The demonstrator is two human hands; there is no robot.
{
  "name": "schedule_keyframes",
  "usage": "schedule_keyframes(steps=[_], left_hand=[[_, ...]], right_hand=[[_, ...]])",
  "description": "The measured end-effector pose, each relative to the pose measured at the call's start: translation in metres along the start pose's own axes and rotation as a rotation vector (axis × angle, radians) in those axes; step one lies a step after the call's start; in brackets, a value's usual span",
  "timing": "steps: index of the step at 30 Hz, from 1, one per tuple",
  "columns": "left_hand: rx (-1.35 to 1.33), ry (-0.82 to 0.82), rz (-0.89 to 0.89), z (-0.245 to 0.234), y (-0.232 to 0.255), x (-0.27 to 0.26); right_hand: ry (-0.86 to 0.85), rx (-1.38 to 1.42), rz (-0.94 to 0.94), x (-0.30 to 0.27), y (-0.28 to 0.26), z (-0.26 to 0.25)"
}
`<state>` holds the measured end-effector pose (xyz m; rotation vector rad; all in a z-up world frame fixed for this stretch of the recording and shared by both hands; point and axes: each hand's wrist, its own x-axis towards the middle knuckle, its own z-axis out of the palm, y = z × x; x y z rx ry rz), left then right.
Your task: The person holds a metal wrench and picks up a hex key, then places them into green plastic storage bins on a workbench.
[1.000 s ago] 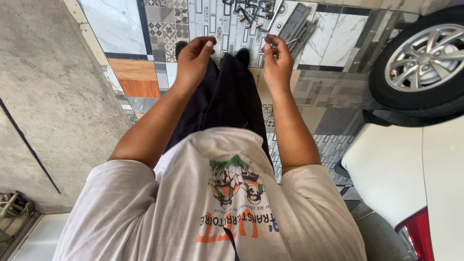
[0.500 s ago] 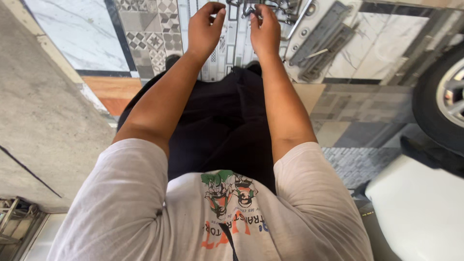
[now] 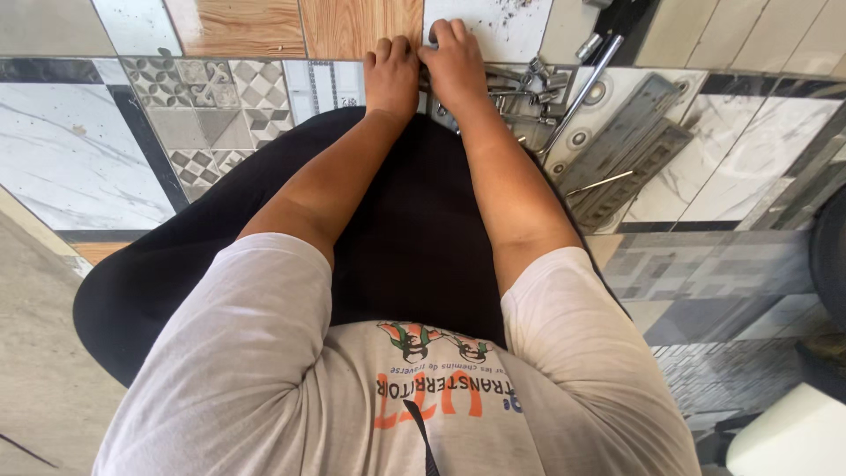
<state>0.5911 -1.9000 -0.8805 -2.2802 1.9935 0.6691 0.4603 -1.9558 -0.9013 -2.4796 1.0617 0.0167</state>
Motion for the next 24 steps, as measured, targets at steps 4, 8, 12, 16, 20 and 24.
schedule_keyframes(steps=[4, 8, 12, 16, 20, 24], left_hand=[[-0.021, 0.095, 0.004, -0.001, -0.001, -0.004], [-0.022, 0.093, 0.029, -0.050, 0.006, -0.030], [-0.048, 0.175, 0.147, -0.160, 0.045, -0.088], [-0.092, 0.210, 0.243, -0.306, 0.103, -0.162], [-0.014, 0.297, 0.354, -0.441, 0.162, -0.228], [-0.116, 0.343, 0.431, -0.561, 0.205, -0.276]], right_hand=[[0.097, -0.009, 0.005, -0.003, -0.010, -0.009], [0.115, 0.052, 0.014, -0.027, -0.046, -0.073], [0.213, -0.052, 0.005, -0.071, -0.095, -0.204], [0.177, 0.033, 0.023, -0.132, -0.149, -0.351], [0.304, -0.035, -0.065, -0.184, -0.198, -0.491], [0.316, 0.014, -0.058, -0.232, -0.237, -0.620]])
